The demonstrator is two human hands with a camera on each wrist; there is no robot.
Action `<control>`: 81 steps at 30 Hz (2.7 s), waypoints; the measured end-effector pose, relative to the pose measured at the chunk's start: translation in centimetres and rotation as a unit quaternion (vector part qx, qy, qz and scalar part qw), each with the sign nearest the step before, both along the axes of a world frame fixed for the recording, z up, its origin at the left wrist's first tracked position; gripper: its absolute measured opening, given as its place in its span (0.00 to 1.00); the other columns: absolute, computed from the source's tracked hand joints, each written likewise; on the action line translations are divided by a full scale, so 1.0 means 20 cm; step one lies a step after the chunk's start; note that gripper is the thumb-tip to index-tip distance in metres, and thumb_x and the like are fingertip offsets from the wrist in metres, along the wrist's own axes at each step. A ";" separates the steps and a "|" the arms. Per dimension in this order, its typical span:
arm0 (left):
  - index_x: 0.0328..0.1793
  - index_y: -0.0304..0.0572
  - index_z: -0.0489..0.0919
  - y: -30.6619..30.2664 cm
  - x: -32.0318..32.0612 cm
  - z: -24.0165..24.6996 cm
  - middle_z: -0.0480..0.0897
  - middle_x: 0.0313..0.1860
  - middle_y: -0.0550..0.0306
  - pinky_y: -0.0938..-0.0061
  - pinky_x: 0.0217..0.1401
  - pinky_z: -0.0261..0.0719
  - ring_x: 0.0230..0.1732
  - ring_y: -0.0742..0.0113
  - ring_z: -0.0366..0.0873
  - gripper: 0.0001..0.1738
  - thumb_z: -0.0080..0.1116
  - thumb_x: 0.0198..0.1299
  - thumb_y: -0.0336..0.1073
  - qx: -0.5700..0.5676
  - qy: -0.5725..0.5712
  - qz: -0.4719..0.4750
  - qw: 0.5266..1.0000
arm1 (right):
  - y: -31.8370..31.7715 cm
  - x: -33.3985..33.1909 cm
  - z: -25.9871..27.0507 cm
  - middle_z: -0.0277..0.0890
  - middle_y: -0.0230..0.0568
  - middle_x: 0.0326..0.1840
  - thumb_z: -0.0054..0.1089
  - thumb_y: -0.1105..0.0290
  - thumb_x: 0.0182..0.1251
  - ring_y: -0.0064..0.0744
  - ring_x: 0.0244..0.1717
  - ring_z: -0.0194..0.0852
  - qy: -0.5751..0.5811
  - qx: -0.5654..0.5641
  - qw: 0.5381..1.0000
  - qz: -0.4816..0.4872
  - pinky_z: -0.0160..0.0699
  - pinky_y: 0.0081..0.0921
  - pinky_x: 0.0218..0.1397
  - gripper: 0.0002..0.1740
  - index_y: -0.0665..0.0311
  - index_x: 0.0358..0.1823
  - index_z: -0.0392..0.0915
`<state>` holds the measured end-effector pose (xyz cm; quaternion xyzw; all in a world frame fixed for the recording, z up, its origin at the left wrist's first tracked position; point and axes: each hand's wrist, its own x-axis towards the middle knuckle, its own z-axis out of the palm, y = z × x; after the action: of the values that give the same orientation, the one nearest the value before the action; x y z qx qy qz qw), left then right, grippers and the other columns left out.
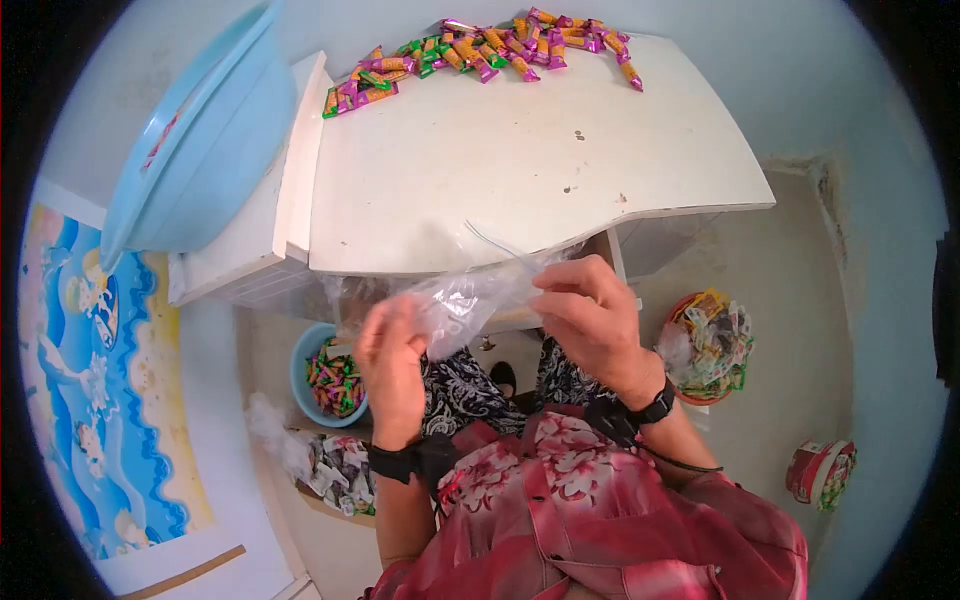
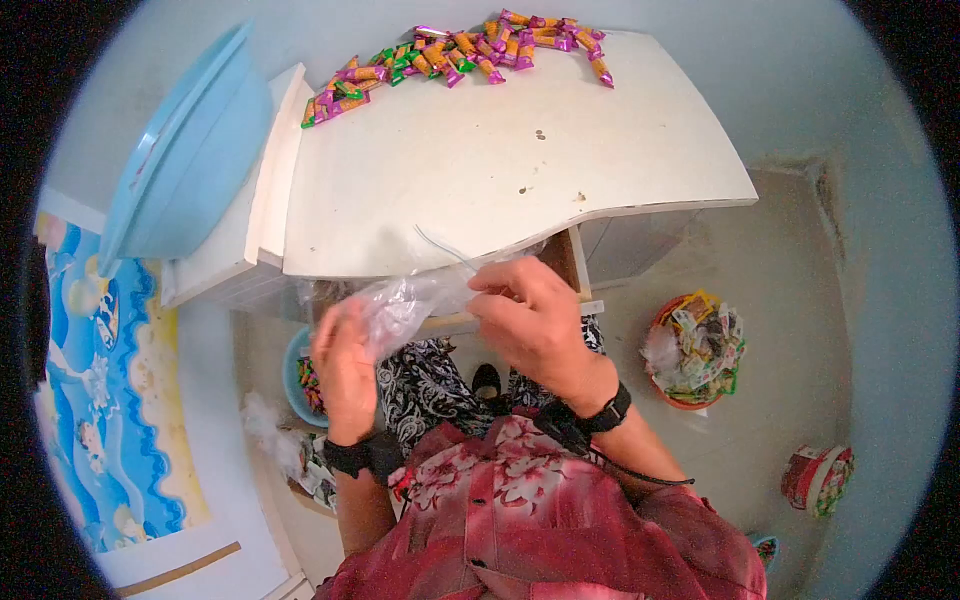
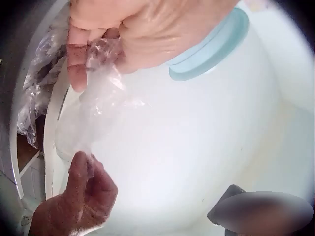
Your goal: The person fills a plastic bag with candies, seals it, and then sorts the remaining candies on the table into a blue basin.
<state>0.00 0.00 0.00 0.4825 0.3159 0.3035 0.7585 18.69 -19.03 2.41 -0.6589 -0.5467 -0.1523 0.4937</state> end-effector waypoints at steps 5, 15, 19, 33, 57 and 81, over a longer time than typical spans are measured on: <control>0.58 0.50 0.83 0.09 -0.02 0.15 0.87 0.54 0.61 0.70 0.58 0.76 0.59 0.71 0.81 0.14 0.55 0.83 0.47 -0.035 -0.103 0.018 0.994 | -0.04 0.05 -0.03 0.84 0.36 0.49 0.72 0.74 0.53 0.41 0.42 0.82 -0.077 -0.017 0.996 0.036 0.80 0.36 0.43 0.11 0.58 0.38 0.84; 0.48 0.39 0.78 0.09 -0.06 0.22 0.81 0.46 0.52 0.66 0.54 0.75 0.46 0.61 0.78 0.11 0.53 0.80 0.40 -0.027 -0.250 -0.005 0.968 | -0.12 0.05 0.08 0.81 0.47 0.66 0.76 0.54 0.67 0.43 0.65 0.79 0.305 -0.079 0.931 0.185 0.76 0.41 0.69 0.28 0.64 0.61 0.83; 0.47 0.38 0.76 0.03 0.00 0.23 0.80 0.45 0.49 0.64 0.52 0.76 0.45 0.59 0.77 0.12 0.52 0.79 0.40 -0.007 -0.230 -0.041 0.972 | -0.01 -0.02 0.10 0.83 0.43 0.59 0.74 0.55 0.73 0.32 0.60 0.80 0.481 -0.067 0.856 0.177 0.80 0.38 0.64 0.28 0.68 0.64 0.80; 0.86 0.31 0.64 -0.05 -0.02 0.26 0.90 0.49 0.50 0.75 0.45 0.85 0.44 0.67 0.88 0.42 0.68 0.67 0.26 0.040 0.021 -0.095 0.994 | 0.11 0.02 0.04 0.74 0.24 0.28 0.65 0.62 0.82 0.11 0.26 0.67 0.486 0.044 0.873 -0.005 0.66 0.16 0.25 0.14 0.65 0.41 0.79; 0.73 0.38 0.79 0.46 0.18 0.30 0.75 0.79 0.44 0.58 0.84 0.65 0.76 0.49 0.75 0.28 0.53 0.67 0.17 0.740 0.195 0.102 0.636 | 0.33 0.33 0.10 0.89 0.39 0.58 0.62 0.89 0.54 0.45 0.55 0.86 -0.052 0.009 0.998 0.026 0.87 0.37 0.55 0.16 0.62 0.41 0.83; 0.40 0.38 0.74 0.02 0.75 0.11 0.77 0.38 0.48 0.52 0.41 0.79 0.39 0.44 0.81 0.12 0.65 0.67 0.37 0.668 0.262 -0.059 0.694 | 0.23 0.34 -0.12 0.83 0.50 0.63 0.53 0.86 0.67 0.53 0.65 0.82 0.193 -0.010 0.980 -0.051 0.82 0.39 0.66 0.24 0.66 0.64 0.79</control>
<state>15.03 0.46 2.28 0.9396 0.1867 0.2502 0.1400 25.57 -14.52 -0.03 -0.7075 -0.4084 -0.0416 0.5752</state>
